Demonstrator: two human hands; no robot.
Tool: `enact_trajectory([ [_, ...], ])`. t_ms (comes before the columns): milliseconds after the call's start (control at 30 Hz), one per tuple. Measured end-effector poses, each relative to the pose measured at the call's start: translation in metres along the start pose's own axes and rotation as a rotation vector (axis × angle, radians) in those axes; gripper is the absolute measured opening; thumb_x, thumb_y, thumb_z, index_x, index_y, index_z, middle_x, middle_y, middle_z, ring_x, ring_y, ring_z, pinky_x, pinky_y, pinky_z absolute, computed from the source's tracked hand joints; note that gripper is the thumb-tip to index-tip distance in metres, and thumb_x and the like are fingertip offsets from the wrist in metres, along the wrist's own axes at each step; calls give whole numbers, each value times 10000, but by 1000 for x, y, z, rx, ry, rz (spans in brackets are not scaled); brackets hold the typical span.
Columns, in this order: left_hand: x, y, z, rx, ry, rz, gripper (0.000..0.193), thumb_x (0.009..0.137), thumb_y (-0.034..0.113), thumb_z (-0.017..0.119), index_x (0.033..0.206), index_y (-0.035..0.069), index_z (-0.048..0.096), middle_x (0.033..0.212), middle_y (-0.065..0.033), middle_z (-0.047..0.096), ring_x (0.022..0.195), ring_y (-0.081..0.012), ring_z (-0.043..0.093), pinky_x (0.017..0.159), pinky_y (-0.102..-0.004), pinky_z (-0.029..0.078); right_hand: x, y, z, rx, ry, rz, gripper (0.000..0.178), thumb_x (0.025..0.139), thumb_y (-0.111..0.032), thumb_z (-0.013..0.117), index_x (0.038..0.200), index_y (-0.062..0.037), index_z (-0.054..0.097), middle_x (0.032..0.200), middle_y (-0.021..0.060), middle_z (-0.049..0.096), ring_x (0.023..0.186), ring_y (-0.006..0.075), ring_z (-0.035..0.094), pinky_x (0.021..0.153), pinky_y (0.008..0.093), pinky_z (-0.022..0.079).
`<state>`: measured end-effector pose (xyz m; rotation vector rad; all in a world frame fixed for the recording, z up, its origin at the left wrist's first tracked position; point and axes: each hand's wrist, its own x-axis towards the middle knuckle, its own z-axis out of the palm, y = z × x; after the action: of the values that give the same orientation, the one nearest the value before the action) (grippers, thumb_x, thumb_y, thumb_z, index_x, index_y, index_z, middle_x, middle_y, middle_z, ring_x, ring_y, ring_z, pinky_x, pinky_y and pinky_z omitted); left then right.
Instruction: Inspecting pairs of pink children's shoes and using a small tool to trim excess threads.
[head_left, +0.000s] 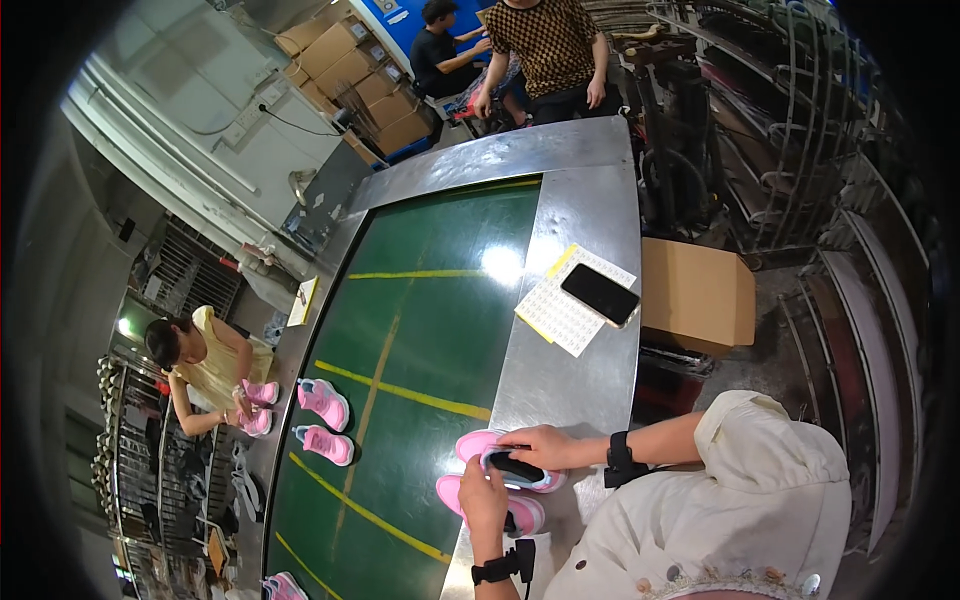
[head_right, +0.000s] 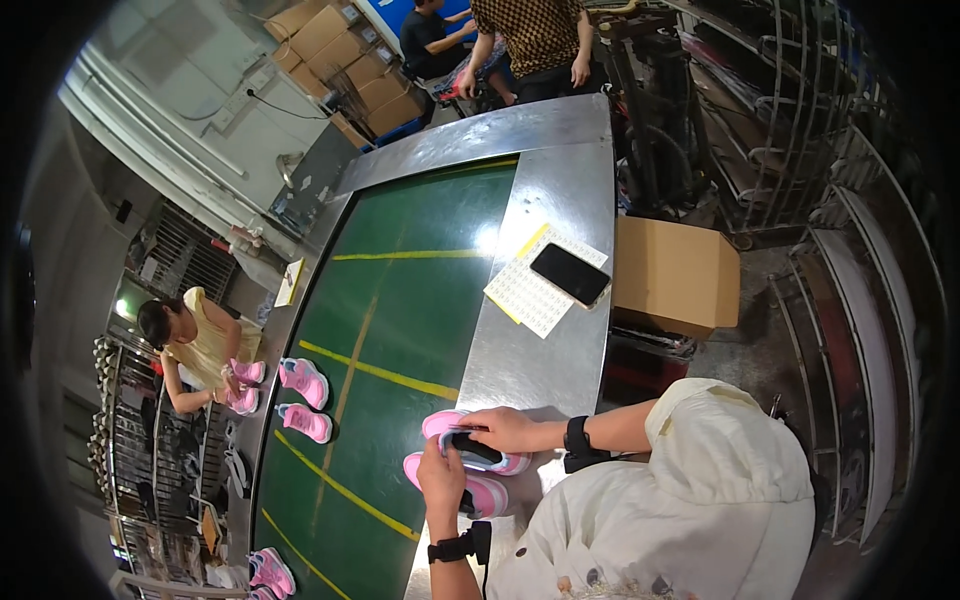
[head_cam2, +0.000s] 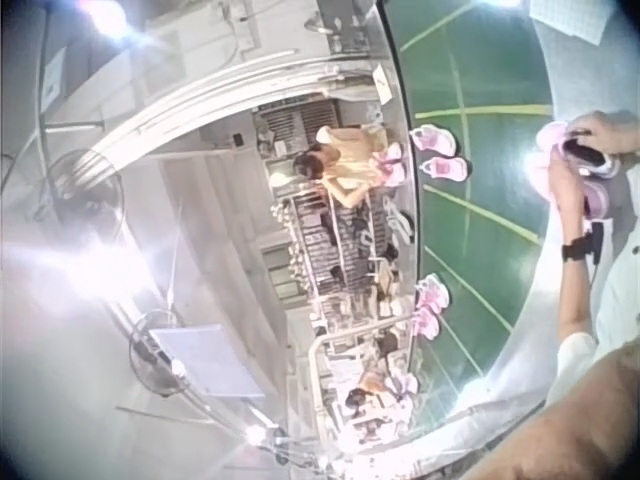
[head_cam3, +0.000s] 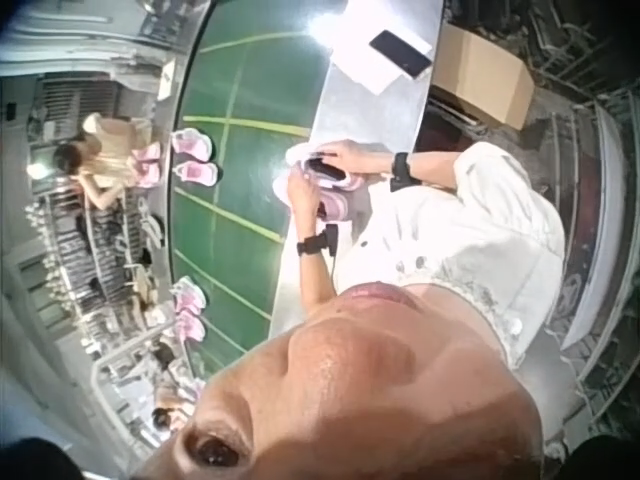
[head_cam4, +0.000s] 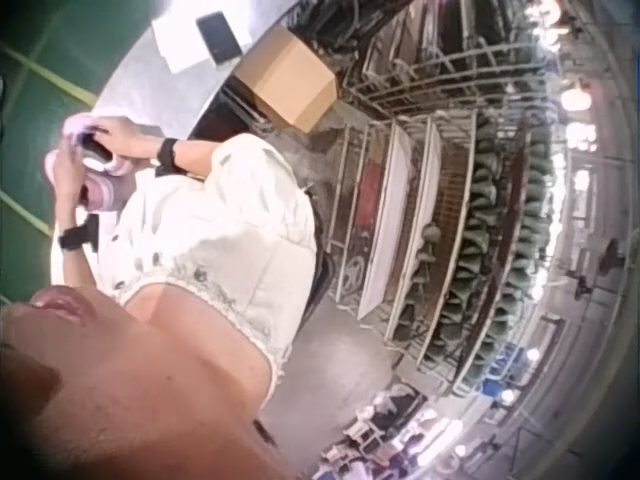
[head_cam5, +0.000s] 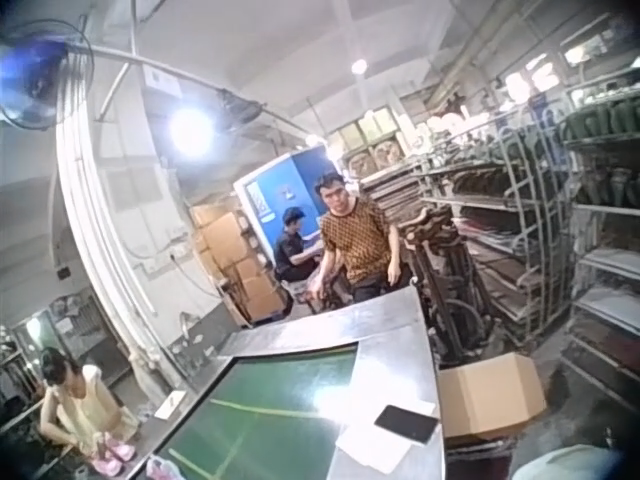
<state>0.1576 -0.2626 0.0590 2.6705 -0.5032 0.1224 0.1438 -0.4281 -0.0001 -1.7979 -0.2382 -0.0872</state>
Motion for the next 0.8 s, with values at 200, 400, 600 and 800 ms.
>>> enact_trajectory([
  [200, 22, -26, -21, -211, -140, -40, 238, 836, 164, 536, 996, 5, 610, 747, -199, 638, 684, -332, 639, 630, -397, 479, -1, -1, 3, -73, -12, 13, 335, 832, -135, 588, 1165, -99, 574, 1133, 97, 613, 995, 266, 604, 849, 344, 473],
  [400, 35, -26, -24, -763, -292, -473, 239, 772, 91, 602, 995, 8, 626, 729, -100, 639, 639, -144, 624, 583, -283, 478, -1, 0, 3, -50, 26, -26, 315, 833, -169, 581, 1138, -88, 581, 1089, 122, 620, 946, 299, 608, 821, 363, 476],
  [600, 24, -6, -15, -132, -36, 128, 257, 775, 145, 657, 1016, 58, 644, 768, -150, 655, 693, -182, 648, 632, -335, 488, -2, 0, 3, -42, 40, -17, 311, 832, -172, 584, 1132, -91, 585, 1054, 139, 630, 926, 303, 617, 797, 365, 481],
  [800, 49, -26, -15, -315, -229, -187, 239, 774, 186, 676, 952, 27, 664, 723, -121, 658, 641, -134, 609, 581, -303, 470, -2, 2, 6, -30, 12, 67, 329, 842, -189, 573, 1158, -99, 572, 1041, 149, 630, 915, 306, 618, 798, 365, 480],
])
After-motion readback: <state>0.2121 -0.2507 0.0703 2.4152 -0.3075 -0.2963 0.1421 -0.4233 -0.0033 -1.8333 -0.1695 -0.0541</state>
